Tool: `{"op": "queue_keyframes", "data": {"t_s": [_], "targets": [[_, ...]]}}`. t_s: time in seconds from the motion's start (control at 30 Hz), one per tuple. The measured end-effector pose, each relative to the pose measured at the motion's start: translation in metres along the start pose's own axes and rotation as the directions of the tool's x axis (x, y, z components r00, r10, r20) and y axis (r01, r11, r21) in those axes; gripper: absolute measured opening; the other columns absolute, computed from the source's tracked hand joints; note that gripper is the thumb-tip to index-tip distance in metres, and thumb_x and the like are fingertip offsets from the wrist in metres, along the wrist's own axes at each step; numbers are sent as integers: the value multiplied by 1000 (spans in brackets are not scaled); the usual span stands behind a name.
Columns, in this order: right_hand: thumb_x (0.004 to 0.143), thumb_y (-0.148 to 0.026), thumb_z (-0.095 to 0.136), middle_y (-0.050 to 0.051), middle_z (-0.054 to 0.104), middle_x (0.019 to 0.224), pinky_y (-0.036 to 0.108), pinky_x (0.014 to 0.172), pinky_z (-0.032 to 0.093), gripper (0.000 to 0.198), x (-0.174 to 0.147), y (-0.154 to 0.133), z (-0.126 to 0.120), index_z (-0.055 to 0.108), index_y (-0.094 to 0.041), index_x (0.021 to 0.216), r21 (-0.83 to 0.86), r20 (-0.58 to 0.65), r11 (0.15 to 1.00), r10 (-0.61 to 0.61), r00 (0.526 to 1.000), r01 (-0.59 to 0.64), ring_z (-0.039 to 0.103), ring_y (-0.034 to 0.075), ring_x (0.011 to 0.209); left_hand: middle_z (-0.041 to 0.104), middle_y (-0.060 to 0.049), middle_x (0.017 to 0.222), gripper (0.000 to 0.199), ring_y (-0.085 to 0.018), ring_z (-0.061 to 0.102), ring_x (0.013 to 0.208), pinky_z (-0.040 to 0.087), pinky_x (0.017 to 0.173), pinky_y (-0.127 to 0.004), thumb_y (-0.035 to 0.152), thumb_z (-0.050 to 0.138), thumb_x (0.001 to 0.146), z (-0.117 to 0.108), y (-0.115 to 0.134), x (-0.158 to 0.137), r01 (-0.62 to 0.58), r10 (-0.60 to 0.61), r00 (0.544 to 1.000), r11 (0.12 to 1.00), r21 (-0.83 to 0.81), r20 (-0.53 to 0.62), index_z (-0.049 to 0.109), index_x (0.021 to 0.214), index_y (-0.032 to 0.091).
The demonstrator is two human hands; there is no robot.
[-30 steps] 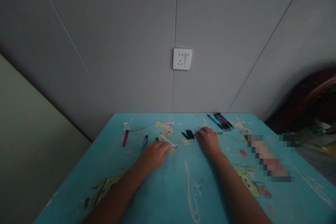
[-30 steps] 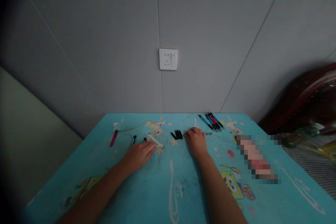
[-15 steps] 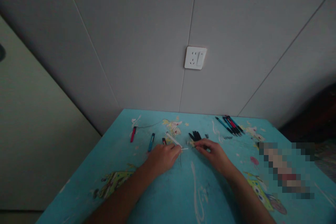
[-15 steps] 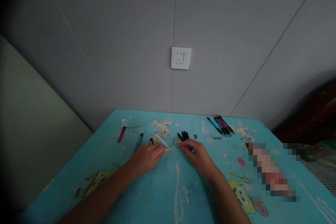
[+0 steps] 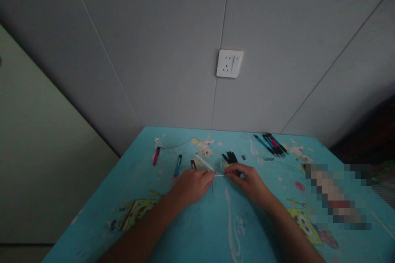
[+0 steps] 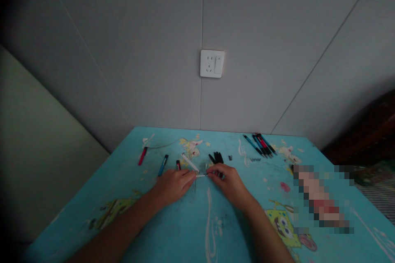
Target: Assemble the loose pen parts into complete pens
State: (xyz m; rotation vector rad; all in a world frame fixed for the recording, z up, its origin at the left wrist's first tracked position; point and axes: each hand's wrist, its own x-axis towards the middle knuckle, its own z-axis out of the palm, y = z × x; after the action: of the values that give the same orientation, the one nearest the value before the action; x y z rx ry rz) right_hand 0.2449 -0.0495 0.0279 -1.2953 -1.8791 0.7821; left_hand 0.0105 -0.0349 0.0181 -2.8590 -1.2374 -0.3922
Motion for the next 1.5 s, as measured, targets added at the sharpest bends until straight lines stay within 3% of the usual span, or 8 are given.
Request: {"op": "queue_keyframes", "data": {"t_s": [0.7,1.03,1.23,1.3,1.37,1.43,1.5], "targets": [[88,-30,61,3,71,92,27,72,48,16,0,9,-5,71,-23,97,-8,-42,1000,-5,999,5,63,16,80,68,-5,84,26,-18,66,74,49,65,-28,32,39,98,-3,-7,1,11,-11,1000,1000,-15,-8,63,101,22],[88,-28,61,2,70,89,25,72,47,14,-1,-1,5,71,-22,96,12,6,1000,-26,1000,26,61,15,78,68,-6,84,28,-18,66,76,50,67,-27,30,38,98,-4,-5,1,-22,22,1000,1000,-21,-2,64,103,21],[92,-33,58,0,71,91,24,75,48,21,-3,-8,10,68,-23,107,22,67,998,-56,996,55,64,15,82,69,-6,83,28,-16,66,74,52,68,-26,28,39,98,3,-7,-2,-77,74,996,996,-55,-48,65,108,22],[94,-34,54,2,71,100,25,81,48,23,0,2,0,67,-24,111,-82,14,995,-52,999,53,64,16,89,70,-5,85,29,-16,67,74,52,69,-25,28,38,98,7,-11,-2,-81,76,994,994,-70,-74,64,110,23],[94,-31,53,4,69,102,28,88,46,23,4,19,-18,67,-23,110,-299,-142,954,-26,989,-18,62,17,95,70,-5,88,30,-16,68,76,53,70,-25,28,37,98,12,-15,-1,-82,75,993,994,-75,-89,64,112,24],[93,-24,53,7,67,104,31,94,42,22,5,40,-39,69,-22,108,-522,-326,833,3,945,-182,59,20,101,71,-5,91,31,-16,68,78,53,72,-26,29,36,99,17,-17,-1,-81,75,993,994,-75,-88,63,115,25],[91,-20,53,9,63,113,33,95,40,27,4,59,-57,67,-22,114,-636,-465,677,47,884,-370,56,22,104,72,-5,94,32,-17,69,80,54,72,-26,29,37,99,21,-18,-1,-79,73,995,994,-70,-72,63,116,25]]}}
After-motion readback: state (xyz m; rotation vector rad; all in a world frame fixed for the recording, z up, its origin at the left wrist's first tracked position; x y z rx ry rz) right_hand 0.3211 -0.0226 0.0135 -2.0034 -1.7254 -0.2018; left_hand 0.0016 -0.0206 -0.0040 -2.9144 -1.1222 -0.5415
